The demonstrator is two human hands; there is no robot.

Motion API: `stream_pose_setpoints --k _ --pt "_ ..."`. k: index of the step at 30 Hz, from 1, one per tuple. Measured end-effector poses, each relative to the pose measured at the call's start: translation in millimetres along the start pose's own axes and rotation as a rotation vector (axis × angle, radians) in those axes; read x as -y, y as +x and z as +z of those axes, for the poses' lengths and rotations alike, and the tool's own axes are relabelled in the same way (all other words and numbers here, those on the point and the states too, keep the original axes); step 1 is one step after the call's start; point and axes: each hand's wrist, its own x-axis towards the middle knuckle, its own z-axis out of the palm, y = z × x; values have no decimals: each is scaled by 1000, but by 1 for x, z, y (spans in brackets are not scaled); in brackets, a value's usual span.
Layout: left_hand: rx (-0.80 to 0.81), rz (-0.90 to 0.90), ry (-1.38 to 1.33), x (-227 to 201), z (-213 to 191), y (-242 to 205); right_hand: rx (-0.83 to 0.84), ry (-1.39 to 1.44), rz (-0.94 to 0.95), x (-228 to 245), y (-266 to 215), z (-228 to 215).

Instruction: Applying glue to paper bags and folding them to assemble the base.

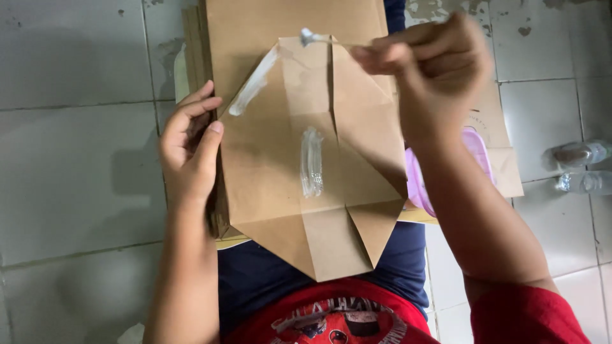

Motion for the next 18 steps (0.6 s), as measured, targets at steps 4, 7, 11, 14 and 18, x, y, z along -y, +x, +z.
stream_pose_setpoints --k 4,7,11,14,18 --pt "3 -15 -9 5 0 -1 -158 148 143 -6 -11 -66" --pt "2 37 -9 7 1 -1 -227 235 177 -4 -35 -115" --pt "-8 60 1 14 -1 -2 -423 70 130 -1 -71 -156" --pt "-11 68 15 14 0 -1 -530 -54 125 2 -98 -176" --pt "-21 46 47 10 0 0 -619 -210 163 -17 -129 -198"
